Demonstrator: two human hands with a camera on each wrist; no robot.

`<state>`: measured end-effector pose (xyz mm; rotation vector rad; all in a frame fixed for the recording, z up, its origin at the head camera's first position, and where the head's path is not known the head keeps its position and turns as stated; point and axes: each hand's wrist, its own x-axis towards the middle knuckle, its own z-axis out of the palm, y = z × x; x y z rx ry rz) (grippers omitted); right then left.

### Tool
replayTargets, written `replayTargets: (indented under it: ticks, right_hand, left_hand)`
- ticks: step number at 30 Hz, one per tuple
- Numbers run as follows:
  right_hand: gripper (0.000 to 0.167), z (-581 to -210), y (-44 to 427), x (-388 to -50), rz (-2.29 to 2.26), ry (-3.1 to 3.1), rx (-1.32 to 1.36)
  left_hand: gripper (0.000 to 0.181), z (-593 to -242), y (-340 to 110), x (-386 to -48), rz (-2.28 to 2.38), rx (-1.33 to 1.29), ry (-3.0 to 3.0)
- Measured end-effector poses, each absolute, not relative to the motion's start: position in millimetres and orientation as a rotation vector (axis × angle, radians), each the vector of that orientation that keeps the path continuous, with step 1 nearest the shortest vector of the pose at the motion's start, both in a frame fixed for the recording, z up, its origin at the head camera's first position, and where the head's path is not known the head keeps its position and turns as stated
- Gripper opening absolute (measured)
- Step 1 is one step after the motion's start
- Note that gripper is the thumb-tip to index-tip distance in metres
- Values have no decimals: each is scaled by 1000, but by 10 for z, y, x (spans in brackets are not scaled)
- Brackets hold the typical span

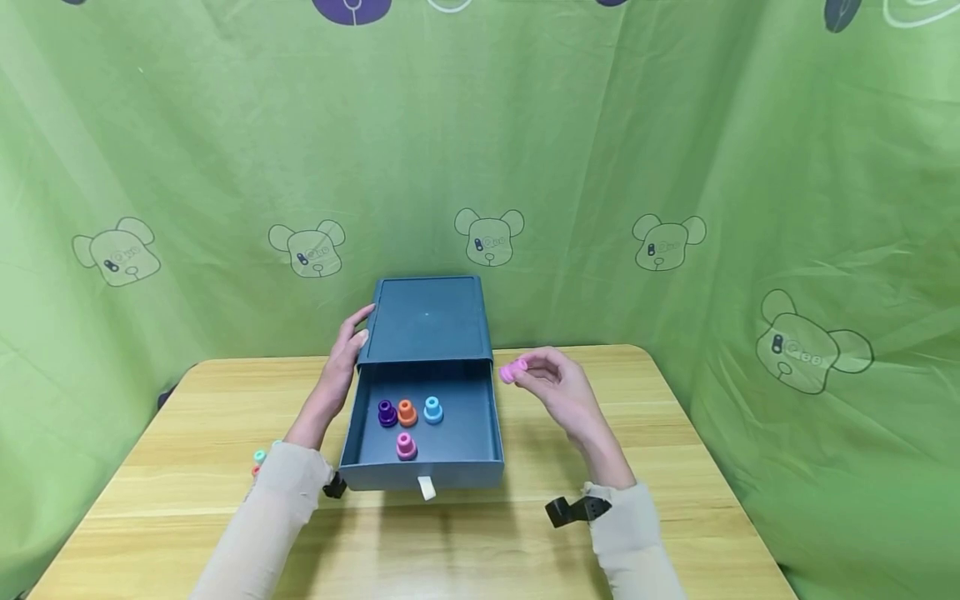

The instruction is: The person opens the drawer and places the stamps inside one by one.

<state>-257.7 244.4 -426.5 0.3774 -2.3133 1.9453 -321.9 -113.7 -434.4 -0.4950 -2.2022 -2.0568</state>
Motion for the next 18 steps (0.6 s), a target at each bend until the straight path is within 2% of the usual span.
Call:
replayTargets:
  ticks: [18]
  right_hand:
    - [25,-4011,2269,-2382,1874,-2305,532]
  left_hand:
    - [56,-4339,-1143,-3216,-2063,-494,-2200]
